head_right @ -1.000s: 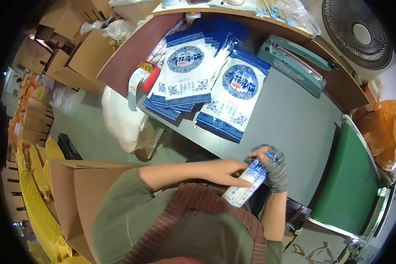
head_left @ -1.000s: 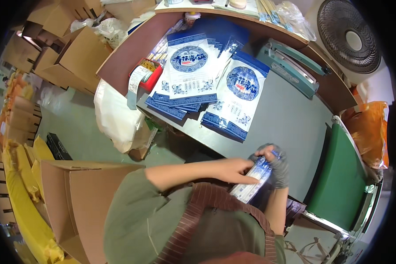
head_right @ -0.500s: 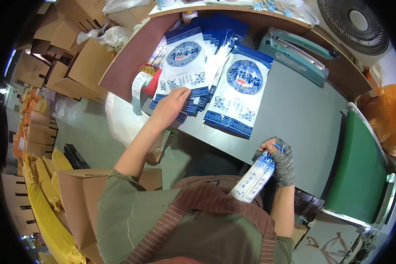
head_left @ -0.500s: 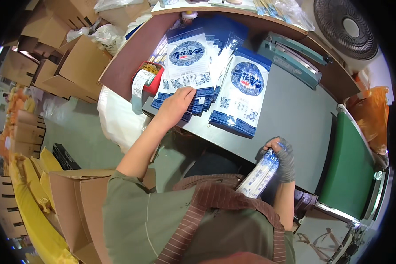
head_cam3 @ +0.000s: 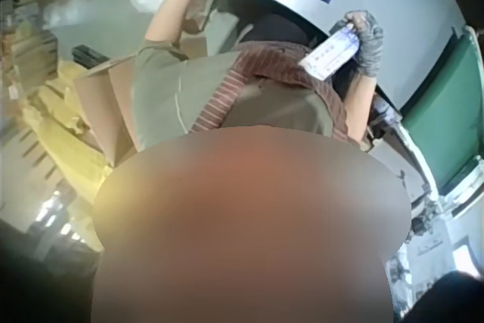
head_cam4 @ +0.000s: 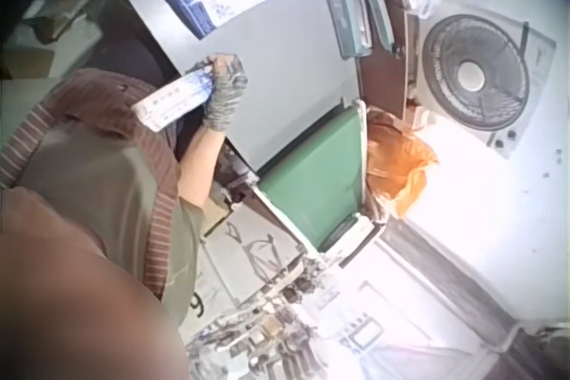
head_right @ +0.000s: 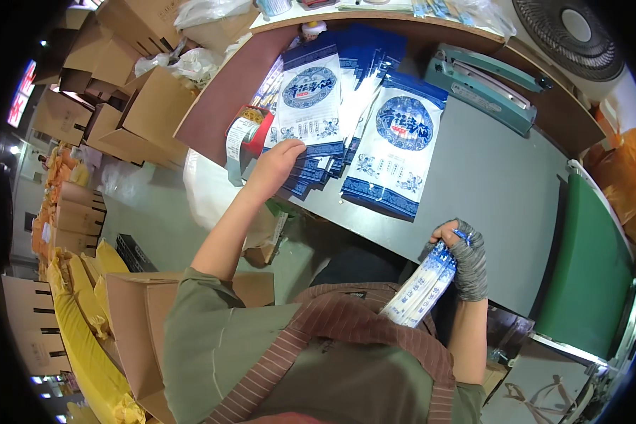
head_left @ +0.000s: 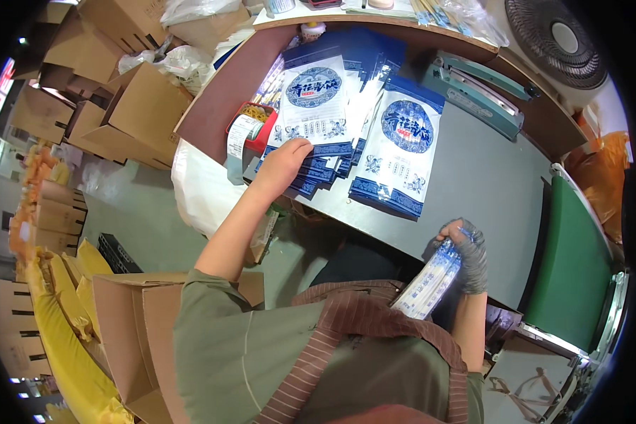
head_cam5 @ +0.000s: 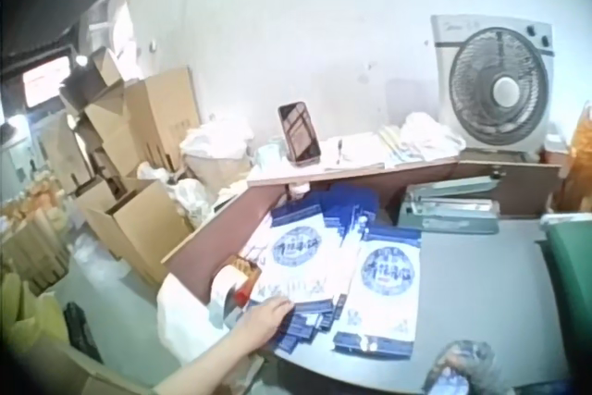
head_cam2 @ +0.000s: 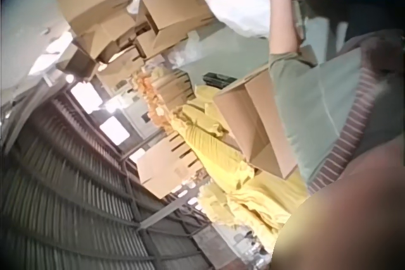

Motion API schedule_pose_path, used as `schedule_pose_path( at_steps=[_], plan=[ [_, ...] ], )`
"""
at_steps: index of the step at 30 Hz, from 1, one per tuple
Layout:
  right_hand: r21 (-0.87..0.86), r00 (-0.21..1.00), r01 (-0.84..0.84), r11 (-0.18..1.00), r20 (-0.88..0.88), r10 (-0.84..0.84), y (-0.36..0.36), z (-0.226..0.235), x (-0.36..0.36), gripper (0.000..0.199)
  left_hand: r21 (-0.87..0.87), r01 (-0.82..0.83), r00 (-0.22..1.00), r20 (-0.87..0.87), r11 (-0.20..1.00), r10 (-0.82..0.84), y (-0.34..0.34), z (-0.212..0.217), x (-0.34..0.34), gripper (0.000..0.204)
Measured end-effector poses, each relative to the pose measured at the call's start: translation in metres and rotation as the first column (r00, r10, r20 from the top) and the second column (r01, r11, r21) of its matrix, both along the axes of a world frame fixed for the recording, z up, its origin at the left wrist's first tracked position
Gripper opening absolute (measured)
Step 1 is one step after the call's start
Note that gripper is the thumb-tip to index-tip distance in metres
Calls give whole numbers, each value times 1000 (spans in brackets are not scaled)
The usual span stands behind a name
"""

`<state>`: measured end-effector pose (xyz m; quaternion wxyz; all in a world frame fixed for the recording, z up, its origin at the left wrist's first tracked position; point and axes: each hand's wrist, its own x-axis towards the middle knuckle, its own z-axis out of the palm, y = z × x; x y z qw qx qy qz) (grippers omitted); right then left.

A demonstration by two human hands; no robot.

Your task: Packaging bundles of incense sticks into plastic bags and cardboard boxes in a factory setting.

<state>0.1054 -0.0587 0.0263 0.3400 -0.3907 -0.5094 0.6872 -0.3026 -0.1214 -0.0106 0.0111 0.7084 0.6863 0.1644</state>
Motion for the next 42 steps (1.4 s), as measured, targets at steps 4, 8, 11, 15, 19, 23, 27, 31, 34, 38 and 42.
schedule_pose_path(
  at_steps=[4, 8, 11, 15, 19, 23, 27, 31, 34, 38, 42],
  plan=[
    [16, 1000, 4, 1000, 1, -4, -3, -1, 9, 25, 3, 49, 998, 40, 999, -49, 5, 6, -8, 32],
    [-24, 997, 15, 1000, -69, -17, -9, 1, 14, 24, 114, 157, 986, -69, 981, -149, 3, 10, 4, 36],
    [-17, 995, 32, 999, -92, -34, -12, 3, 13, 23, -7, 6, 998, -58, 1000, -6, 4, 8, 3, 39],
    [-32, 993, 40, 999, -106, -43, -14, 4, 18, 22, 62, 119, 987, -113, 991, -112, 7, 14, 7, 39],
    [-60, 990, 28, 998, -133, -36, -15, 1, 22, 22, 104, 113, 975, -201, 988, -90, 7, 14, 8, 40],
    [5, 996, 35, 999, -79, -35, -17, 7, 19, 23, 196, -5, 987, -157, 981, 37, 13, 5, 9, 33],
    [28, 996, 42, 999, -80, -40, -16, 6, 29, 23, 267, -78, 988, 151, 961, 38, 28, 20, -8, 11],
    [23, 994, 63, 998, -86, -61, -22, 8, 36, 23, 231, -117, 984, 157, 966, 81, 56, 57, 16, 28],
    [-23, 991, 82, 996, -106, -84, -27, 4, 43, 22, 401, -46, 985, 173, 915, -26, 82, 60, 68, 32],
    [-42, 980, 143, 989, -131, -148, -33, -2, 58, 20, 247, 145, 966, 174, 958, -191, 101, 36, 185, 17],
    [-14, 972, 201, 979, -123, -201, -39, -12, 79, 21, 56, 582, 681, 511, 811, -524, 98, 3, 270, 15]
  ],
)
